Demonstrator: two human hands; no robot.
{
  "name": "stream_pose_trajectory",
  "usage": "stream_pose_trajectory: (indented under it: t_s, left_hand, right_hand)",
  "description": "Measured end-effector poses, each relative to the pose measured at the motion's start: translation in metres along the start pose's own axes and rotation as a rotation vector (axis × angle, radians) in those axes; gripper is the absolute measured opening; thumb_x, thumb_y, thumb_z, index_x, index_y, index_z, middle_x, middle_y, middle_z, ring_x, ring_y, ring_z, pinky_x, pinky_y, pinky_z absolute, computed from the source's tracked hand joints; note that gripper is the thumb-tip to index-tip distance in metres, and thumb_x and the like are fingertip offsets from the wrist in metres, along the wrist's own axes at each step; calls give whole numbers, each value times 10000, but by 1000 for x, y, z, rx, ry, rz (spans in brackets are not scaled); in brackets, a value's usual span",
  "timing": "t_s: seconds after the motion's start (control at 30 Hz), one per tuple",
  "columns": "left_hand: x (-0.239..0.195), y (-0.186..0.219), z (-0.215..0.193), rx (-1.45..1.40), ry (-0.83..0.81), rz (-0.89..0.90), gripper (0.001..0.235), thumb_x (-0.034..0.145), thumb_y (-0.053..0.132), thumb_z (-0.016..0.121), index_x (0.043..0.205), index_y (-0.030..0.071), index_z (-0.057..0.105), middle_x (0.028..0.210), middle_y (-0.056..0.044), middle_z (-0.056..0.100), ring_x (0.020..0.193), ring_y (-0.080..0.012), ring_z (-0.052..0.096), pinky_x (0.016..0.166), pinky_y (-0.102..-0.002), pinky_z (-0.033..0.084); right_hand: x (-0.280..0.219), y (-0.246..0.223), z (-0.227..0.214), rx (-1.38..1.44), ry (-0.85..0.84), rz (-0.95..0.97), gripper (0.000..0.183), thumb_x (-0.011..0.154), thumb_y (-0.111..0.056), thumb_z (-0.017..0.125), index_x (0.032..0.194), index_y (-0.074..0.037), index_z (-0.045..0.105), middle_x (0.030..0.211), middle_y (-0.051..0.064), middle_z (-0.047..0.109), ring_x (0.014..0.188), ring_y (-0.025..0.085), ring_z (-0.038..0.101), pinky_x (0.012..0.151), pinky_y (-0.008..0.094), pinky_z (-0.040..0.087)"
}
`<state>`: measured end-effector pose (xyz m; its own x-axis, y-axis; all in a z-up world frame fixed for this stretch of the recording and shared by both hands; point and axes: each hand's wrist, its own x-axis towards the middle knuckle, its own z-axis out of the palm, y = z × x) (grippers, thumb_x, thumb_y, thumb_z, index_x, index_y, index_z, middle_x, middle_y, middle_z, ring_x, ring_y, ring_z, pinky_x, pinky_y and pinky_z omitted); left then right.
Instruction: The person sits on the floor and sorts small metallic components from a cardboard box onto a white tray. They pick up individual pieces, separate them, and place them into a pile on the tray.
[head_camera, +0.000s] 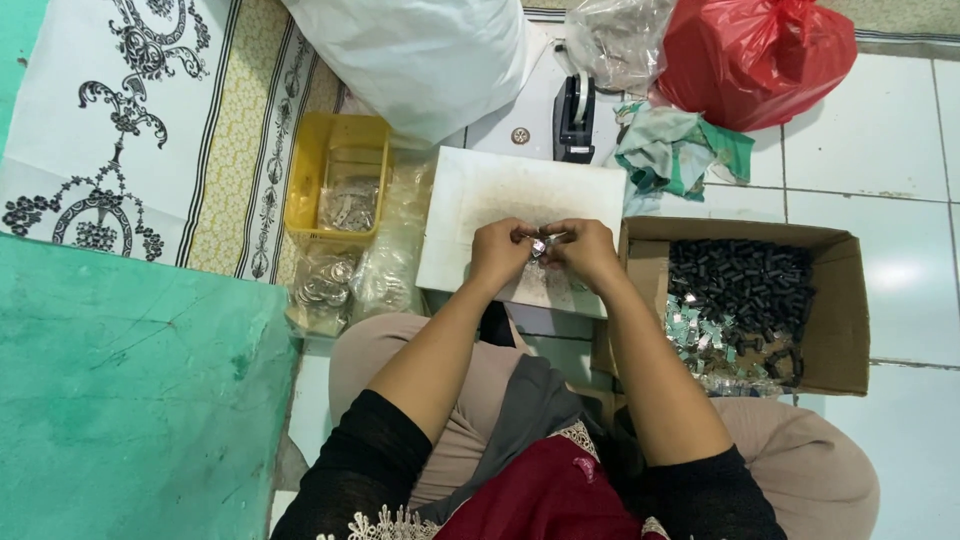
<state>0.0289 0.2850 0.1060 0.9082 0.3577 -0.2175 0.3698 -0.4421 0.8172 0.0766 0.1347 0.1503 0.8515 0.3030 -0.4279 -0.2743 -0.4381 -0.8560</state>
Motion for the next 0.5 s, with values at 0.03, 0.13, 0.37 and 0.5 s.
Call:
stream_pose_trajectory:
  t_s: [0.03, 0.13, 0.37, 0.5]
  left_hand:
    - [-1, 0, 0, -1, -1, -3, 187, 824, 131, 745, 996, 166, 808, 841, -66, 780, 828, -230, 768, 733, -324, 607]
    - [-1, -1, -1, 35, 9, 35, 158, 820, 139, 734, 958, 161, 808, 798, -85, 772, 828, -286, 763, 755, -371, 596]
    - [-5, 4, -3, 76, 11, 62, 150, 828, 178, 730, 957, 192, 806, 797, -66, 773, 847, -268, 760, 776, -370, 594]
    - [-8, 7, -10, 118, 10, 87, 170, 846, 215, 705, 987, 231, 797, 861, -30, 782, 817, -221, 762, 758, -360, 607]
  right_hand:
    - [-1, -1, 0, -2, -2, 3, 413, 751, 129, 749, 1136, -19, 779, 910, 271, 729, 754, 330, 762, 662, 420, 670]
    - [2, 0, -1, -55, -10, -21, 355, 826, 124, 690, 1168, 42, 737, 919, 297, 730, 737, 340, 765, 653, 412, 664]
    - [15, 17, -6, -372, 110, -155, 361, 762, -78, 841, 1109, -168, 802, 847, 56, 792, 843, 240, 774, 775, 364, 597]
    - [3, 6, -5, -367, 130, -242, 334, 767, -70, 818, 1098, -118, 801, 870, 99, 795, 818, 284, 763, 754, 366, 578]
